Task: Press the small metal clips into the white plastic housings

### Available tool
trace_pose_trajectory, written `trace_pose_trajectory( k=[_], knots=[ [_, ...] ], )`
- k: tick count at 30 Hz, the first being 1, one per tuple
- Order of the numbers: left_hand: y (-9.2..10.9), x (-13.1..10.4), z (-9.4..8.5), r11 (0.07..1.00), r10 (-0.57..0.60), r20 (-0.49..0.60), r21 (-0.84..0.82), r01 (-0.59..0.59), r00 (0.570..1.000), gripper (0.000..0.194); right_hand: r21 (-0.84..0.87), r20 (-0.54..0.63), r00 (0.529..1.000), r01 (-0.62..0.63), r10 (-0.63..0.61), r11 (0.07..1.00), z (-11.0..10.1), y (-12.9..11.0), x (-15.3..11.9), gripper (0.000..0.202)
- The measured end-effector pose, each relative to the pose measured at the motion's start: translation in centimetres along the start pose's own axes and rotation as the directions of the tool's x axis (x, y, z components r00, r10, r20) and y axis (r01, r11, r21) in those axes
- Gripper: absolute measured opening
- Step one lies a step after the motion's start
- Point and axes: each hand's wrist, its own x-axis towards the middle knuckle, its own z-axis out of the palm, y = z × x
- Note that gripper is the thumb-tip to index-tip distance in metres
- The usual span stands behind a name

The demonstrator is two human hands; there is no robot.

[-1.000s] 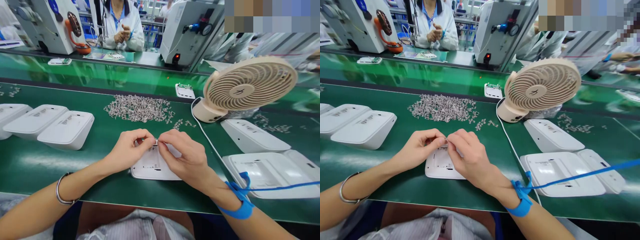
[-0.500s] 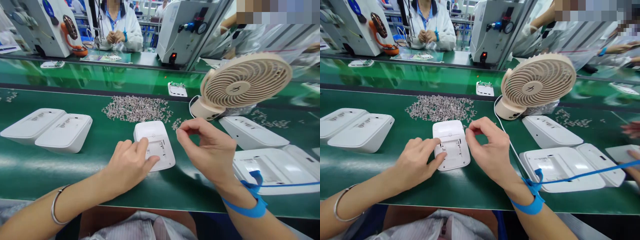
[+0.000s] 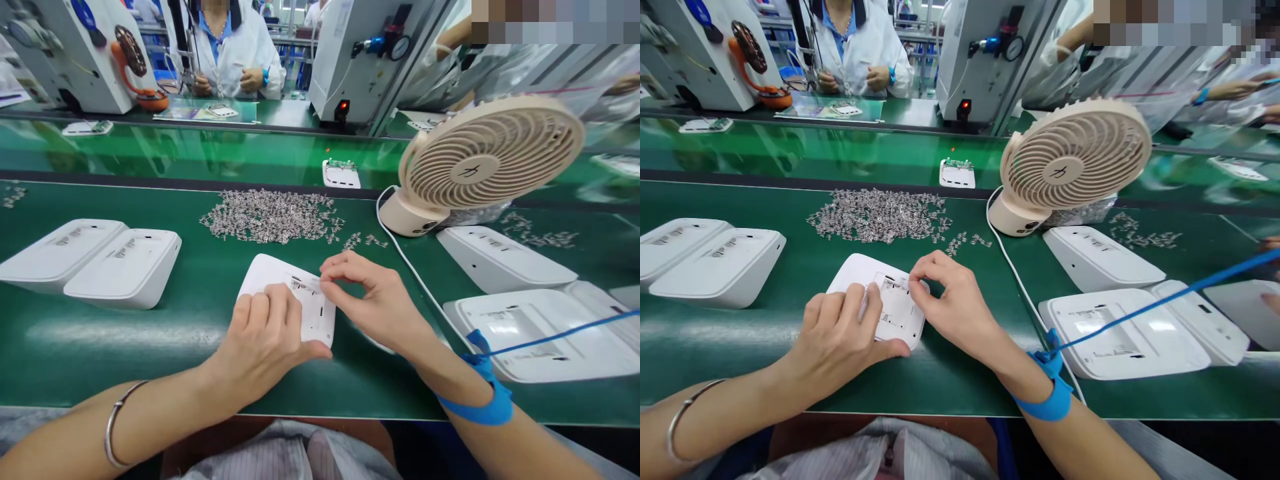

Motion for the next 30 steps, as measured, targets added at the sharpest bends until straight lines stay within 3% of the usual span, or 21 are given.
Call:
trace_pose_trajectory(
  k=[4, 8, 13, 21, 26, 30],
  knots=[
    [0.4, -0.3, 0.6, 0.995, 0.101, -0.015, 0.023, -0.1, 0.995, 0.071, -0.045, 0.061, 0.998, -0.029, 0.032, 0.999, 0.7, 0.5, -0.2, 0.014],
    [1.0, -0.6, 0.8, 0.998, -0.003, 0.086, 0.062, -0.002, 0.996, 0.059, -0.043, 0.026, 1.0, -0.016, 0.017, 0.999, 1.3, 0.7, -0.4, 0.013],
    [1.2, -0.7, 1.0, 0.996, -0.075, 0.108, -0.036, 0.079, 0.991, 0.058, -0.004, 0.019, 1.0, -0.008, 0.008, 1.0, 2.1, 0.8, -0.5, 0.013],
    [1.2, -0.6, 1.0, 0.993, -0.017, 0.014, 0.114, 0.015, 1.0, 0.059, -0.161, 0.021, 0.995, 0.096, -0.094, 0.982, 3.1, 1.1, -0.1, 0.016],
    [1.1, -0.7, 1.0, 0.989, -0.026, 0.026, 0.143, 0.022, 0.999, 0.056, -0.34, -0.004, 0.982, 0.178, -0.19, 0.924, 3.7, 1.0, -0.2, 0.018],
    [1.0, -0.6, 0.9, 0.995, -0.051, 0.06, 0.088, 0.046, 0.997, 0.059, -0.326, -0.045, 0.976, 0.187, -0.213, 0.927, 3.8, 1.0, -0.4, 0.018]
  ],
)
